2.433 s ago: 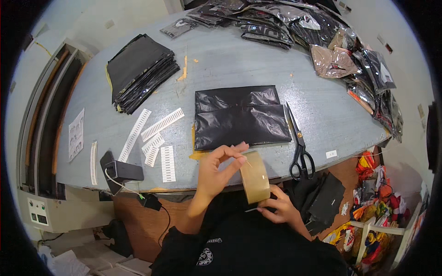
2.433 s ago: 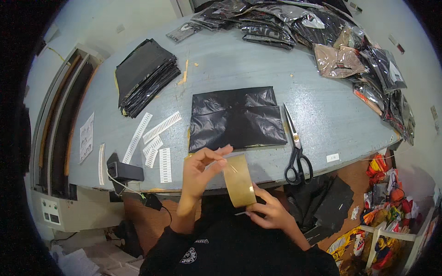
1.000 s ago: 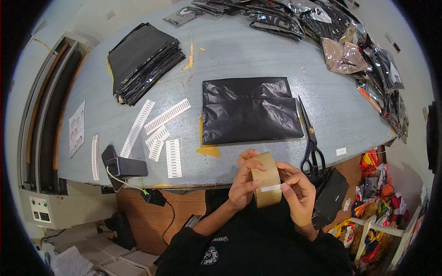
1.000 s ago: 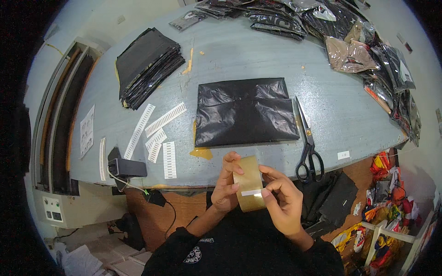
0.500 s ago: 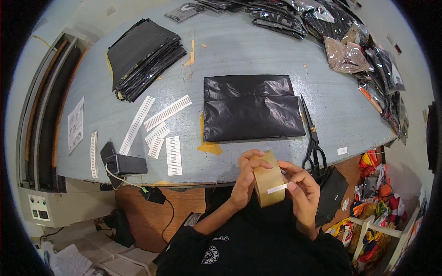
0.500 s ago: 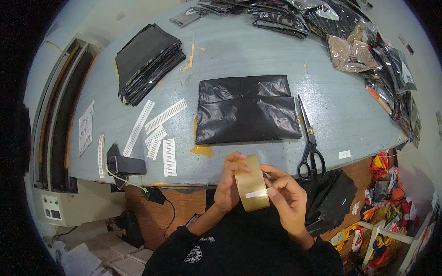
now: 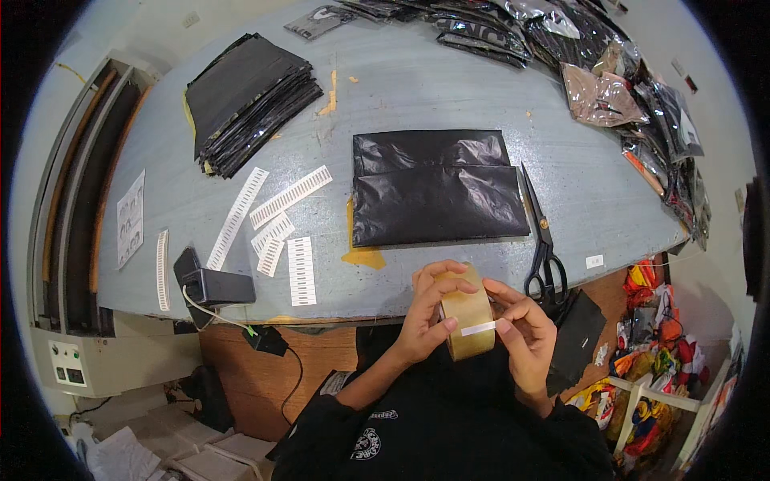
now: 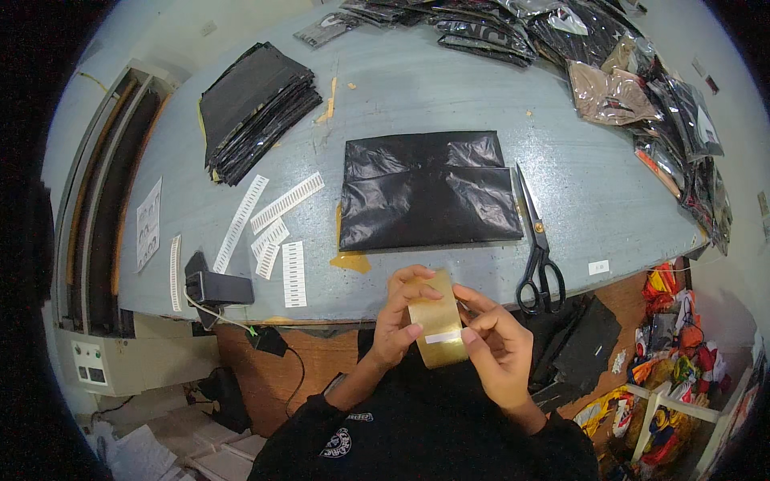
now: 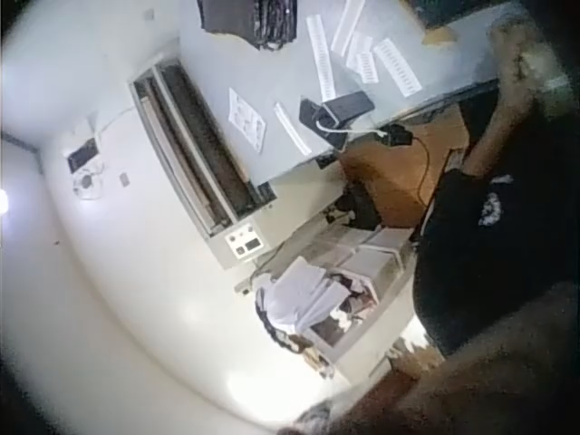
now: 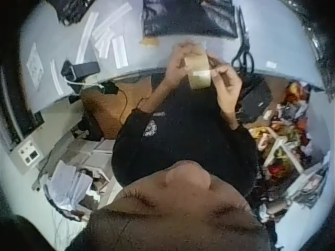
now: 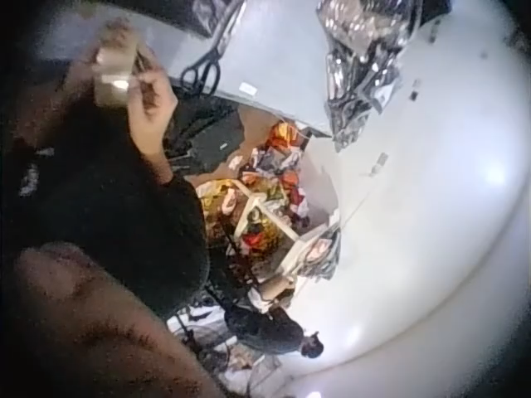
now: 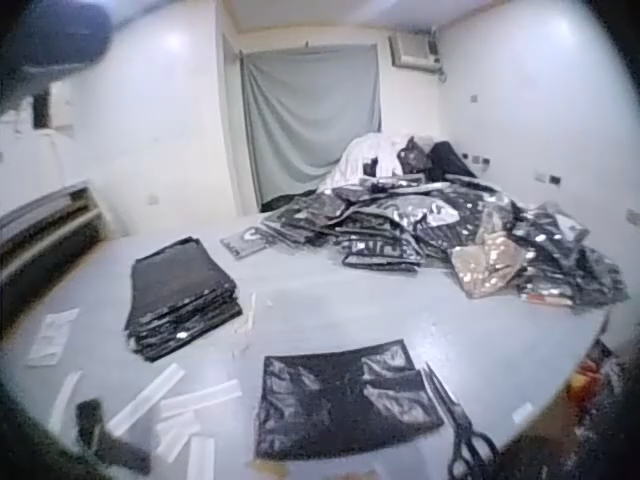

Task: Packing and sealing clothing items into shipping bags using tape and labels.

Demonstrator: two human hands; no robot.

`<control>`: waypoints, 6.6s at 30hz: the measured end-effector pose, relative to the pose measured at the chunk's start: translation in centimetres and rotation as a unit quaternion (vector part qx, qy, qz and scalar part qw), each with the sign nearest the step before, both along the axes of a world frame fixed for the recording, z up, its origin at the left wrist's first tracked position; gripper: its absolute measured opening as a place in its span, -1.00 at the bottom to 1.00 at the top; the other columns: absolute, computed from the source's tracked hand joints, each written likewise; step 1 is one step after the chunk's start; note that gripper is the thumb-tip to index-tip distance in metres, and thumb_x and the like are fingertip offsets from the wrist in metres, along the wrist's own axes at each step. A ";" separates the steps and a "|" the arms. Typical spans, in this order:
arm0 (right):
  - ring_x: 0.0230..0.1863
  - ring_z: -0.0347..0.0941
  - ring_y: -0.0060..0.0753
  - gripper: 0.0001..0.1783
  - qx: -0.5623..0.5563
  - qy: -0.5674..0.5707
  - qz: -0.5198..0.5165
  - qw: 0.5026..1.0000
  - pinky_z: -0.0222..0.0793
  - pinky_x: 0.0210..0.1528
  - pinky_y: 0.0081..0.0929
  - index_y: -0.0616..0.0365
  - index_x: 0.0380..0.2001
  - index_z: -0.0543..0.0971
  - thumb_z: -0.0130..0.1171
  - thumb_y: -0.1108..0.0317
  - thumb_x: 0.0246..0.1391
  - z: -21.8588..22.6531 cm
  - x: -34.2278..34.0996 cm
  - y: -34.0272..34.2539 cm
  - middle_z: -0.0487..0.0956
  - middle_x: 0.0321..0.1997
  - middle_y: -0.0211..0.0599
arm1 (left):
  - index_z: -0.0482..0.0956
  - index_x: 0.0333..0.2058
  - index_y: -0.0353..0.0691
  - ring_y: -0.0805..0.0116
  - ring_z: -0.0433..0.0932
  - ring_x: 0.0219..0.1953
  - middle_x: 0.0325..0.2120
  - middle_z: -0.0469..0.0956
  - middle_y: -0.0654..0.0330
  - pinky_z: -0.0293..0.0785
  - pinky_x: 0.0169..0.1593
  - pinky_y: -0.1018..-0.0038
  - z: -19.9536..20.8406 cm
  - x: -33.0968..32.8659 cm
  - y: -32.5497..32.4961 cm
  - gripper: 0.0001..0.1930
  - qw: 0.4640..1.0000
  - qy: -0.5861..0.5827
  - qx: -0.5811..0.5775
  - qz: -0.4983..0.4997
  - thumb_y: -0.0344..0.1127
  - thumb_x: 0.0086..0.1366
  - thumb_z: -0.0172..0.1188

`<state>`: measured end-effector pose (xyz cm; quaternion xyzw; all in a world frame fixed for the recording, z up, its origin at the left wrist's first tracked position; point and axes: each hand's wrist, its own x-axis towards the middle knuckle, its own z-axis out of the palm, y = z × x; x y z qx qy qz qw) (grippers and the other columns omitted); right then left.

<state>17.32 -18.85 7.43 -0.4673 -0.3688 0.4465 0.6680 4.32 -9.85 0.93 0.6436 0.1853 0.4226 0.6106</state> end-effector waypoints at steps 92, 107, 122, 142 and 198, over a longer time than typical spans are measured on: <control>0.08 0.29 0.01 -0.46 -0.006 -0.384 -0.014 0.923 0.26 0.06 -0.28 0.21 -0.25 0.26 0.37 0.41 -0.28 0.2 -1.5 1.1 0.24 0.10 0.13 | 0.35 -0.04 -0.23 0.19 0.13 0.04 -0.01 0.29 0.05 -0.13 0.14 0.27 0.2 -0.1 0.4 -0.51 0.991 0.062 0.107 0.048 -0.03 0.14 -0.11; 0.08 0.30 -0.24 -0.21 -0.041 -0.361 0.052 0.930 0.20 0.07 -0.43 0.22 0.13 0.16 0.21 0.57 -0.26 -1.3 1.0 1.7 0.34 0.04 -0.08 | 0.48 -0.25 -0.22 0.19 0.07 0.07 0.03 0.27 0.06 -0.12 0.16 0.29 4.5 -1.0 -0.6 -0.68 0.972 0.175 0.073 0.136 -0.20 0.26 -0.22; -0.02 0.29 -0.07 -0.43 -0.062 -0.367 -0.184 0.910 0.18 0.04 -0.31 0.28 0.01 0.29 0.21 0.40 -0.11 -3.0 4.5 0.4 0.37 -0.09 -0.06 | 0.50 -0.41 -0.18 0.24 0.19 -0.08 -0.19 0.31 0.19 0.05 0.06 0.36 4.1 -0.9 0.1 -0.91 0.966 0.160 0.036 0.202 -0.36 0.08 0.18; -0.66 0.40 -0.46 -0.62 -0.274 -0.413 -0.115 0.861 0.30 -0.56 -0.49 0.43 -0.30 0.49 0.19 0.35 -0.20 -4.7 12.1 -3.1 0.46 -0.70 -0.22 | 0.41 -0.43 -0.32 0.53 0.25 -0.43 -0.46 0.21 0.28 0.21 -0.34 0.64 4.6 -4.4 -1.9 -0.92 0.972 0.148 -0.067 0.168 -0.43 0.18 0.09; -0.53 0.30 -0.56 -0.50 -0.171 -0.120 0.383 0.900 0.23 -0.45 -0.60 0.21 -0.34 0.31 0.29 0.07 -0.12 0.3 4.5 -8.6 0.41 -0.55 -0.38 | 0.31 -0.52 -0.26 0.42 0.16 -0.40 -0.55 0.19 0.27 0.10 -0.24 0.53 3.7 -2.5 -3.1 -0.85 0.974 0.032 -0.095 0.202 -0.41 0.24 -0.03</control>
